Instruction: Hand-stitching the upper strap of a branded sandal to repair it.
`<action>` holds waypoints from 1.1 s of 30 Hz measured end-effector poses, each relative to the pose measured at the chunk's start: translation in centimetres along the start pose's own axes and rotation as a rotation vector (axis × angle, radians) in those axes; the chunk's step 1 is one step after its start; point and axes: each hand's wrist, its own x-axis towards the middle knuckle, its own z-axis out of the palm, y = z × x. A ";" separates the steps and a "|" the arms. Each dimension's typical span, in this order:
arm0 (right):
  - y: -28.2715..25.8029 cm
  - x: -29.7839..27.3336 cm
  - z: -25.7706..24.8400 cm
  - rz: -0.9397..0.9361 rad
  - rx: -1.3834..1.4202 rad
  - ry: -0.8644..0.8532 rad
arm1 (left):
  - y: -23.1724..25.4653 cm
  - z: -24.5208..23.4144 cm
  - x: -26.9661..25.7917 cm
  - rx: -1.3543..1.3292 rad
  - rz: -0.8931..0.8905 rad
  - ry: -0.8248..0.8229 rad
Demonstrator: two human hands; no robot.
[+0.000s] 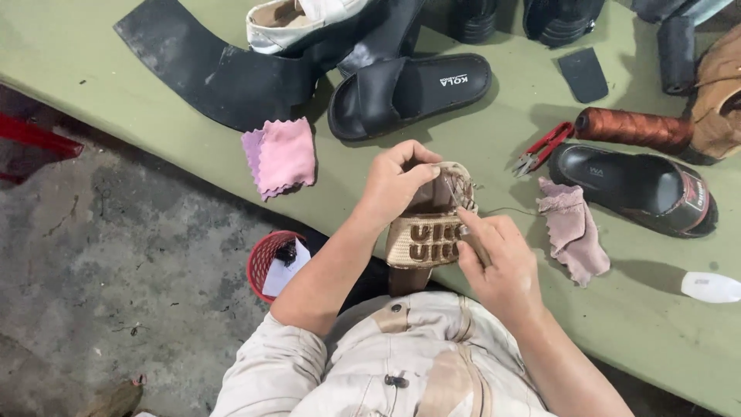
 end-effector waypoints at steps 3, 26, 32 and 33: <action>-0.1 0.3 0.2 -0.043 0.072 0.026 | 0.6 0.1 -0.7 -0.011 0.023 0.015; -0.8 0.8 0.1 -0.071 0.164 0.078 | 0.2 -0.3 -1.1 -0.035 0.039 0.026; -0.5 0.6 0.4 -0.042 0.174 0.070 | 0.2 -0.4 -1.0 -0.040 0.053 0.028; -0.4 0.6 0.5 -0.042 0.182 0.071 | 0.5 -0.4 -1.0 -0.044 0.058 0.030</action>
